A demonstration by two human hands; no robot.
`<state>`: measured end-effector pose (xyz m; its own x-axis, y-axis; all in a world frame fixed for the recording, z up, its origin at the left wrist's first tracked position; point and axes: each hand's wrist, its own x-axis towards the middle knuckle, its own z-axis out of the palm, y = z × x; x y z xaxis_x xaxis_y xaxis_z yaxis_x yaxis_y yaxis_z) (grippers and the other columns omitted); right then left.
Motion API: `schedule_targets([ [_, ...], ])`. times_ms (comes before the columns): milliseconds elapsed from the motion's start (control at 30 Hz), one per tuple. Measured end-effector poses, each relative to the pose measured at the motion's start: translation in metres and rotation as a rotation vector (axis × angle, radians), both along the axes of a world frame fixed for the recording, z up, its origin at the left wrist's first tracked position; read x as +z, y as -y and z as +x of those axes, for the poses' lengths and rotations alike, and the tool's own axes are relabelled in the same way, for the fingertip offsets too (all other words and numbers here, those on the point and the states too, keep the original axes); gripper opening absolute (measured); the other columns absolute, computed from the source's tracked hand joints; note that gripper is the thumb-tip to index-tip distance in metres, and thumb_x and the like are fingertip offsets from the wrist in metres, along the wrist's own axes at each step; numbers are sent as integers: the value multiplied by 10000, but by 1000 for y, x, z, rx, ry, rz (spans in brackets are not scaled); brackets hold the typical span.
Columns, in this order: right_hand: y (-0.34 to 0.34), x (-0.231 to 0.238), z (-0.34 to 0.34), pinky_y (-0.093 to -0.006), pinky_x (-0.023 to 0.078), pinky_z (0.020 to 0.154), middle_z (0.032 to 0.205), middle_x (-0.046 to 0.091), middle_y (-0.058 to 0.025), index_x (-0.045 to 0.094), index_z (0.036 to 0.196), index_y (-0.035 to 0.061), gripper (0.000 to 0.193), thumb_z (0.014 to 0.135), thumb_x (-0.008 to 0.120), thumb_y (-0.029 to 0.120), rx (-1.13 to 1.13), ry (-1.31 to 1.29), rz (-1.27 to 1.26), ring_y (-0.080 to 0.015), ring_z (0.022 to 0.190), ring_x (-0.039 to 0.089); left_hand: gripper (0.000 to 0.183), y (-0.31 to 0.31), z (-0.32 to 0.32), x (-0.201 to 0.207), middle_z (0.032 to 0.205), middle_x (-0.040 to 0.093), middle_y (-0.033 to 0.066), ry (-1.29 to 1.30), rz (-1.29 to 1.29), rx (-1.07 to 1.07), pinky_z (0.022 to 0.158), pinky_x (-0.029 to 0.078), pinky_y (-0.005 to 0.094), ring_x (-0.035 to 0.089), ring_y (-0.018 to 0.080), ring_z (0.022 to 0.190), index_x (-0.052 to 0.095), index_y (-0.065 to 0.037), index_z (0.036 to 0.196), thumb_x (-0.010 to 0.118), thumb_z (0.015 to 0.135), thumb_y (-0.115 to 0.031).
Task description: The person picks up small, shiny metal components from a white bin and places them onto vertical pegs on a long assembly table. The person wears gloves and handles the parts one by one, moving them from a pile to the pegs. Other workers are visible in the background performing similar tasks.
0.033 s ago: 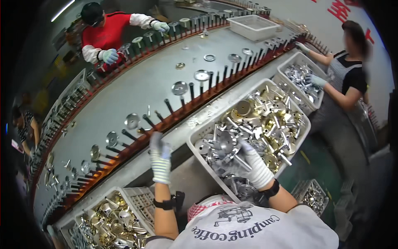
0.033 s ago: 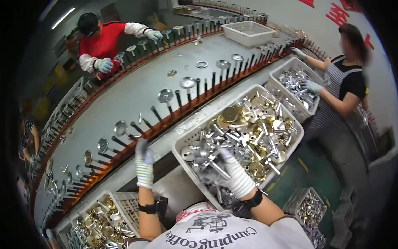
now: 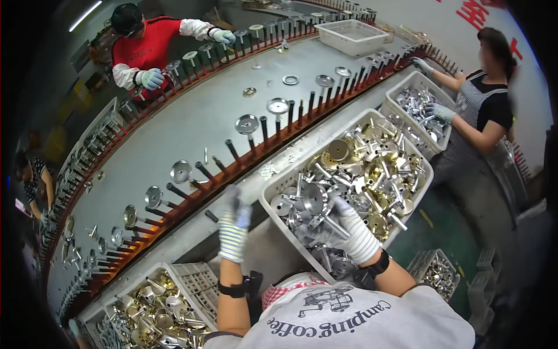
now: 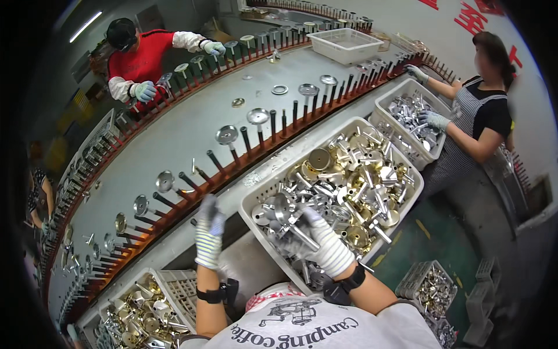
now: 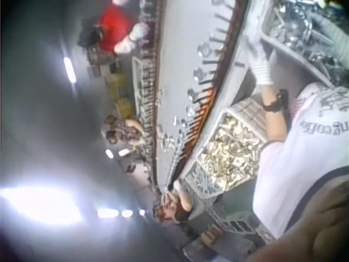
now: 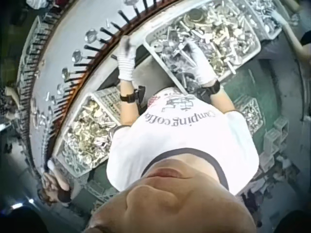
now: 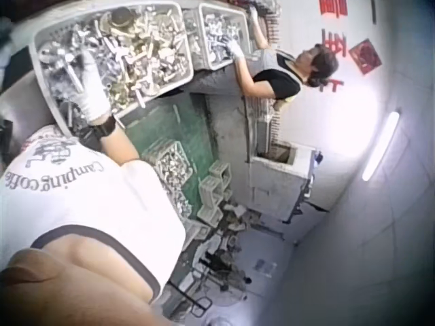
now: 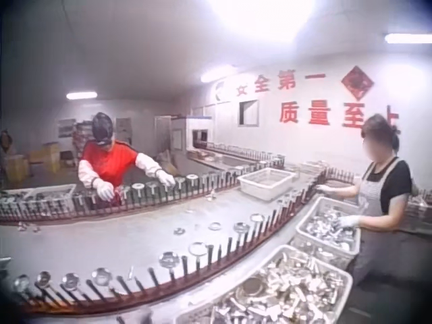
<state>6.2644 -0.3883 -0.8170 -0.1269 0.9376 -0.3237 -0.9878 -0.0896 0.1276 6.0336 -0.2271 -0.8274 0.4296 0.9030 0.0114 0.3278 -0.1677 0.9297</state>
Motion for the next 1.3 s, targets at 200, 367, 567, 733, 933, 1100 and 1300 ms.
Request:
schedule_targets([
  [200,6,-8,-12,-551,505,908,1110,622,-221,482,1273,25,525,914,556,401,181,-236,110,-359,947,646,730,58,47,10,1325,496,66,298,-722,-463,1052,366,334,469,181,1221,336,-43,1435,654,869,-377],
  [367,23,4,-27,-526,518,881,1083,624,-261,511,1256,14,522,918,552,410,357,-463,194,-343,925,661,1092,54,43,18,1347,483,104,391,-882,-750,1058,361,346,474,196,1229,333,-6,1429,779,629,-599],
  [567,36,18,-35,-451,575,760,1094,638,-226,495,1290,38,581,925,520,490,471,-269,161,-339,956,663,1057,43,2,48,1430,409,132,151,-790,-885,1124,244,361,354,213,1345,313,-11,1450,842,646,-446],
  [733,35,13,-42,-388,586,709,1069,635,-213,475,1310,63,622,888,585,506,430,-132,62,-295,919,668,593,27,-24,70,1221,592,79,-93,-778,-671,970,417,299,544,163,1119,467,-12,1347,708,844,-216],
  [933,25,29,-57,-309,567,668,1041,603,-169,535,1151,2,639,837,629,551,312,43,-74,-250,887,623,478,-2,-53,54,1166,623,90,206,-284,-68,922,454,315,581,185,1050,517,-6,1283,650,898,-257],
  [1100,27,22,-53,-335,579,698,1073,615,-179,541,1157,-30,641,851,626,527,246,-24,-28,-287,935,636,446,-91,-115,55,1153,638,107,280,373,582,911,453,349,596,223,1022,563,0,1212,648,892,-299],
  [1300,24,31,-62,-328,575,653,1018,601,-123,571,1079,14,572,832,656,523,253,48,-47,-265,912,623,532,-161,-210,17,1140,648,170,-398,514,917,920,441,403,606,327,1018,581,5,1198,585,899,-436],
])
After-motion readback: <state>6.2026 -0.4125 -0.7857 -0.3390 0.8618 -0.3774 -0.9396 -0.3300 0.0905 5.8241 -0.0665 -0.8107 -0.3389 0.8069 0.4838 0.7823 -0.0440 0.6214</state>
